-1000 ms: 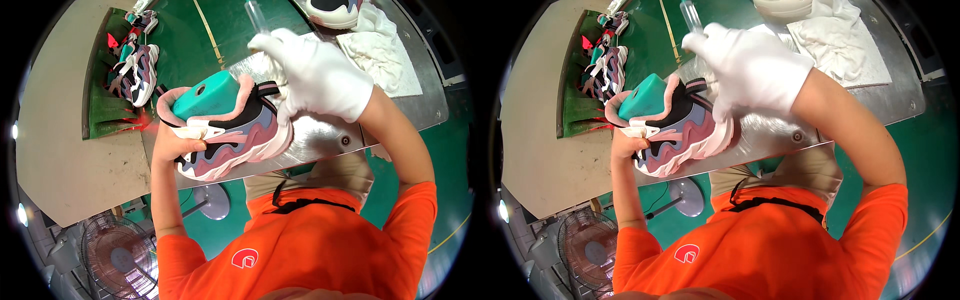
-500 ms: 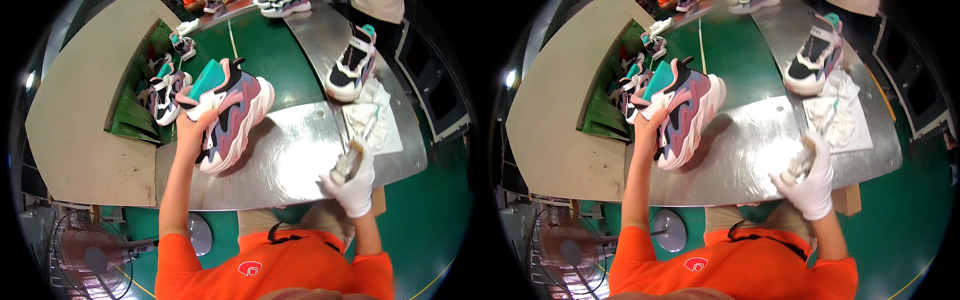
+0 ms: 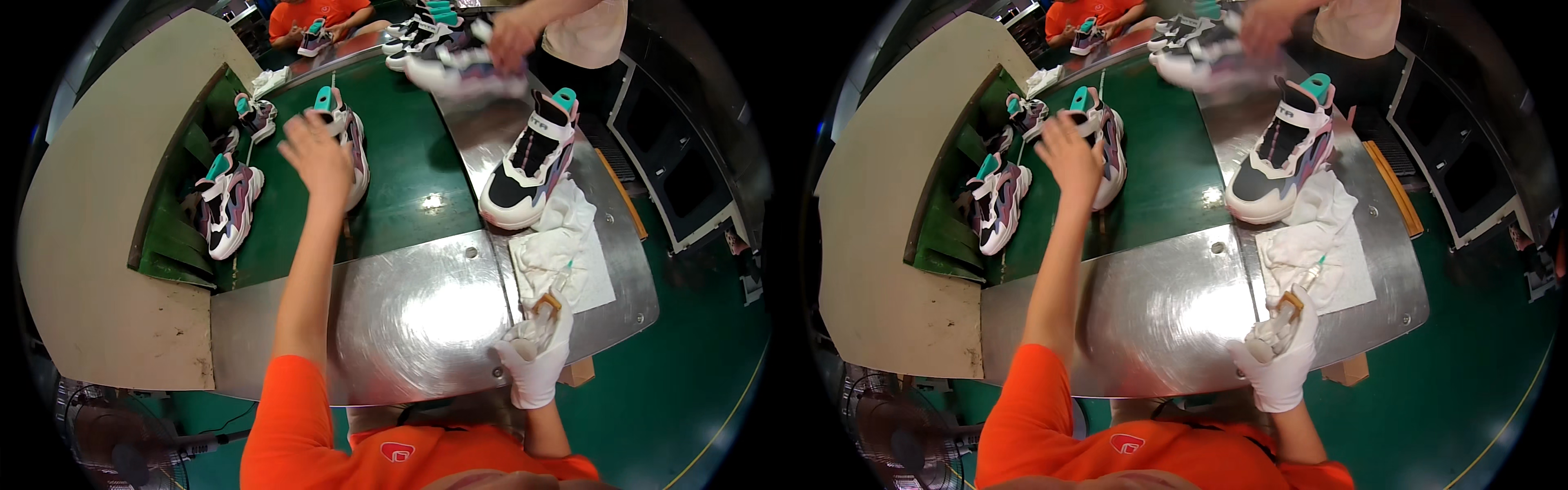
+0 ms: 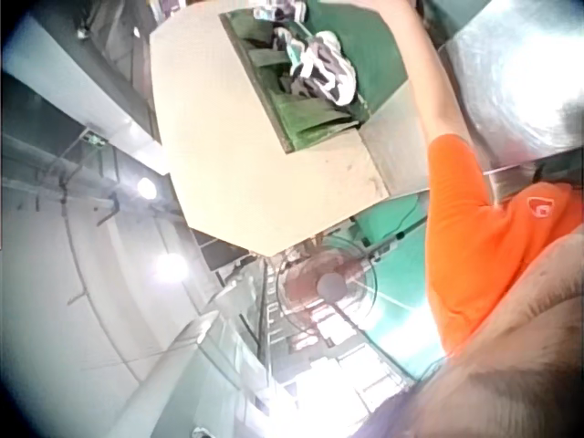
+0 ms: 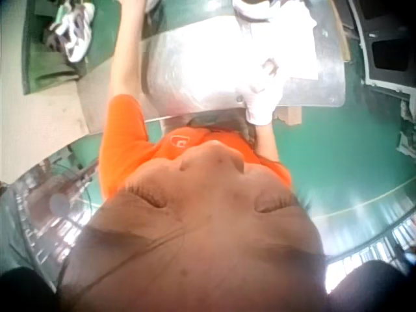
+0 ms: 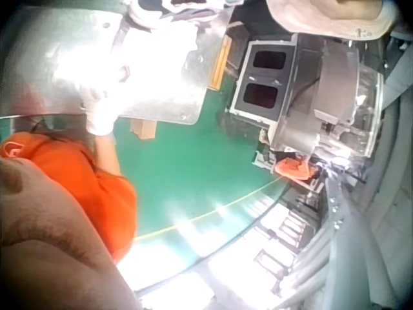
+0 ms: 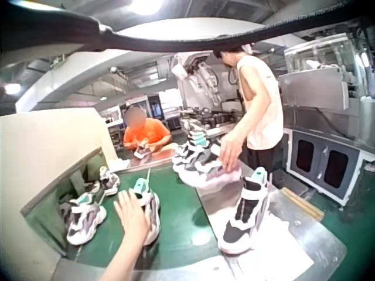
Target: The person injects a clear liquid into the side seams of a multi-colored sneaker using a syringe. They rotate the shoe to access different areas along the sole and upper, then wipe the injection site with a white cloth. The process is repeated on multiple shoes lined up on a metal table.
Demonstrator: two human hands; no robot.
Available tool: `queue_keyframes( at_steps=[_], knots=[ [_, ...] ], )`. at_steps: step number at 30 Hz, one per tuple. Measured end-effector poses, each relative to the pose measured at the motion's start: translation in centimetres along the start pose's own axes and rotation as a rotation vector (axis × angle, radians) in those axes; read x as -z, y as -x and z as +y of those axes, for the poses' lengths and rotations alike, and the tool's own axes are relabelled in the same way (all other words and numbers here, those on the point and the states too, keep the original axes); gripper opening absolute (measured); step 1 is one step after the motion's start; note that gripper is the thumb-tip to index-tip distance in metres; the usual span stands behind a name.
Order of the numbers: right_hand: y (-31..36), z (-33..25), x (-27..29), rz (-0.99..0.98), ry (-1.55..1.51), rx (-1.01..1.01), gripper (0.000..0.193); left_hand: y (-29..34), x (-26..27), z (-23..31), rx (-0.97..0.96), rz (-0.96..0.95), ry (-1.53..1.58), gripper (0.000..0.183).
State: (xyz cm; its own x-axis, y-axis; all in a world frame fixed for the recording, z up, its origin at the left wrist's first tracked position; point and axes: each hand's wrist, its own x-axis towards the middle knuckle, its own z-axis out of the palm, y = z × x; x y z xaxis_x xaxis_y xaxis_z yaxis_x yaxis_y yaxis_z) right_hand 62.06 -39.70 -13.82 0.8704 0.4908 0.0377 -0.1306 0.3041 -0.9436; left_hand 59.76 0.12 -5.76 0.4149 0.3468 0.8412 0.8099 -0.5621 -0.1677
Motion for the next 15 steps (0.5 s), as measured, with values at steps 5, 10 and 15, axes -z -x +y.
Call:
queue_keyframes(
  at_steps=[5, 10, 15],
  knots=[
    [-0.5, 0.6, 0.6, 0.032, 0.187, 0.106, 0.093, 1.7, 8.2, 14.5, -0.214, -0.641, 1.189, 0.073],
    [0.0, -0.4, -1.0, 0.004, 0.089, 0.033, 0.088, 3.2, 5.5, 21.3, -0.146, -0.645, 0.838, 0.104],
    [-0.8, -0.4, 0.3, 0.008, 0.147, 0.032, 0.084, 4.3, 9.3, 18.0, -0.022, -0.701, 0.849, 0.083]
  ],
)
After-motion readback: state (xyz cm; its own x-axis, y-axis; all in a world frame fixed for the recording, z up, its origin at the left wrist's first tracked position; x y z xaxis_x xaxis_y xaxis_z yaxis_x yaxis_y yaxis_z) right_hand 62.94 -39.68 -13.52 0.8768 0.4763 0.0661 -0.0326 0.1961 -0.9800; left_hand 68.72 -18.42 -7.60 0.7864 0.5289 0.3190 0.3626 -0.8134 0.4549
